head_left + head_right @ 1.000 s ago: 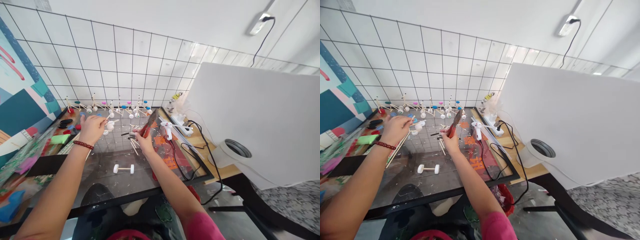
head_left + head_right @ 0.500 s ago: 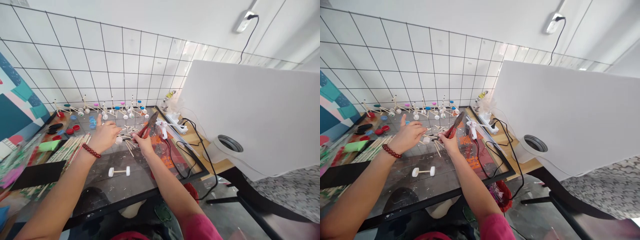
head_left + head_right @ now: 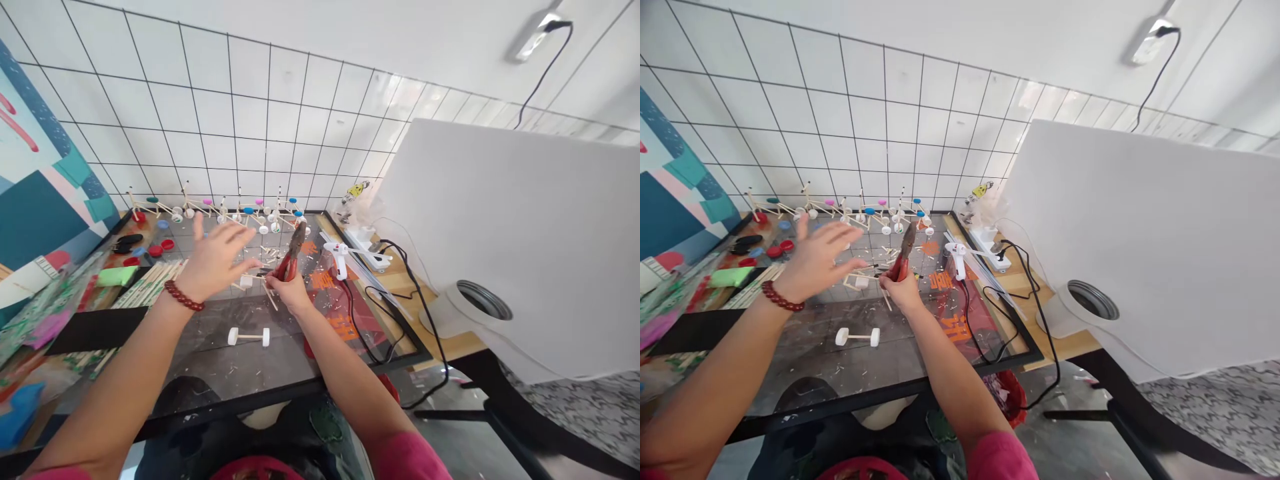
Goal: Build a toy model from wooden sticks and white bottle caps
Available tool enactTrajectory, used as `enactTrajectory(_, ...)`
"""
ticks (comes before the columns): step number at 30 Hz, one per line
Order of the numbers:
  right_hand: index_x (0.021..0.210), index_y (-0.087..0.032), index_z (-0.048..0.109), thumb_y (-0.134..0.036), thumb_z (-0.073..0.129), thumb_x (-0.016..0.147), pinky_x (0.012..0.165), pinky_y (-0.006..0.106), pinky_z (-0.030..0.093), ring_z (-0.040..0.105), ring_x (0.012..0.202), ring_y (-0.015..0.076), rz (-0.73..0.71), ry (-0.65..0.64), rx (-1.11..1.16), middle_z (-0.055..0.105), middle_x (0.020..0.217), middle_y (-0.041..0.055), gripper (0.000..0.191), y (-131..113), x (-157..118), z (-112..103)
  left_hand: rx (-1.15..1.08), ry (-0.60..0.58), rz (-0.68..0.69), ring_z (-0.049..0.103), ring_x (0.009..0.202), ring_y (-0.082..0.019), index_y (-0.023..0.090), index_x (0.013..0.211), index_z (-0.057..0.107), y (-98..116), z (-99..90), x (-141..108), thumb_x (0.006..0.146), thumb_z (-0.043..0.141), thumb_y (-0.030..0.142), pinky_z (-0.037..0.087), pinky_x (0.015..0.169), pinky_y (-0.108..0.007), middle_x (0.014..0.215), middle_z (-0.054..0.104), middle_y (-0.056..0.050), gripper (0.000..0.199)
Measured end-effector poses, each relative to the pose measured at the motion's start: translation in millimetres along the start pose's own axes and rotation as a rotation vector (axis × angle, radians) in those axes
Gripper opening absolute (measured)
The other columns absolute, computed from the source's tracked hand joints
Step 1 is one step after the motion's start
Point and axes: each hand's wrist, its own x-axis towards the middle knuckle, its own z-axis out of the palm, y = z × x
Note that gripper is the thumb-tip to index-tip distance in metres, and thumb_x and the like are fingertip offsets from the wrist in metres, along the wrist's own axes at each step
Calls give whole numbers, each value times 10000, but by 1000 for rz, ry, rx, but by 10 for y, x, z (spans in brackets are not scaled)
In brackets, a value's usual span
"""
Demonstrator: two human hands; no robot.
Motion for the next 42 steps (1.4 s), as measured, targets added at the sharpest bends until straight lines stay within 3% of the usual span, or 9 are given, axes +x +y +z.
enactTrajectory(4, 828, -270, 479, -183, 844, 572, 571, 282, 499, 606, 555, 146, 10, 34, 82, 682, 613, -86, 454, -19, -11, 3, -241, 682, -317, 697, 1242, -317, 202, 1206, 724, -300, -226, -115, 1039, 528, 459, 480, 1155, -562, 1268, 773, -71, 363)
enactTrajectory(6, 825, -273, 464, -205, 868, 576, 553, 282, 498, 619, 564, 153, 19, 49, 137, 679, 630, -80, 480, -42, -10, -1, -428, 849, -493, 717, 1194, -326, 202, 1210, 690, -484, -156, -233, 1013, 543, 430, 524, 1085, -559, 1214, 786, -48, 336)
enactTrajectory(8, 822, -272, 455, -218, 888, 582, 558, 283, 513, 633, 586, 156, 35, 57, 192, 672, 649, -73, 498, -63, -10, -6, -599, 725, -573, 694, 1263, -355, 182, 1227, 673, -594, 15, -370, 903, 698, 430, 512, 1130, -558, 1239, 781, -82, 408)
enactTrajectory(12, 809, -262, 472, -198, 884, 582, 610, 291, 564, 636, 617, 146, 86, 51, 268, 660, 663, -60, 475, -70, -28, 0, -826, 175, -561, 497, 1539, -385, 240, 1479, 552, -512, 366, -573, 671, 915, 509, 394, 1291, -550, 1615, 570, -171, 926)
enactTrajectory(16, 798, -257, 488, -180, 874, 569, 608, 285, 571, 630, 616, 143, 131, 24, 290, 677, 650, -54, 455, -31, -71, 52, -972, -23, -560, 447, 1579, -381, 278, 1555, 522, -354, 476, -578, 661, 928, 592, 447, 1255, -521, 1698, 473, -185, 1032)
enactTrajectory(20, 807, -249, 516, -188, 903, 531, 592, 290, 580, 642, 593, 148, 157, -7, 261, 706, 651, -48, 479, 30, -113, 101, -1070, -93, -607, 625, 1413, -396, 232, 1375, 691, -382, 498, -576, 632, 955, 598, 592, 1074, -495, 1520, 659, -197, 869)
enactTrajectory(26, 774, -219, 590, -316, 945, 597, 481, 235, 505, 619, 553, 127, 170, 15, 182, 764, 732, 9, 408, 96, -59, 39, -975, -42, -701, 736, 1164, -367, 187, 1118, 811, -512, 483, -702, 518, 1000, 613, 639, 936, -481, 1221, 808, -148, 760)
enactTrajectory(33, 742, -232, 595, -398, 928, 666, 458, 248, 458, 574, 489, 117, 70, 48, 109, 706, 659, -21, 379, 90, -10, -82, -767, -140, -689, 707, 1238, -373, 197, 1111, 832, -574, 422, -788, 513, 948, 727, 605, 1035, -487, 1284, 793, -132, 808)
enactTrajectory(42, 736, -256, 573, -404, 923, 649, 456, 263, 433, 565, 481, 131, 36, 46, 77, 682, 630, -40, 390, 47, -43, -94, -727, -173, -654, 692, 1285, -356, 198, 1252, 759, -479, 429, -760, 549, 952, 596, 484, 1208, -519, 1341, 765, -128, 830)
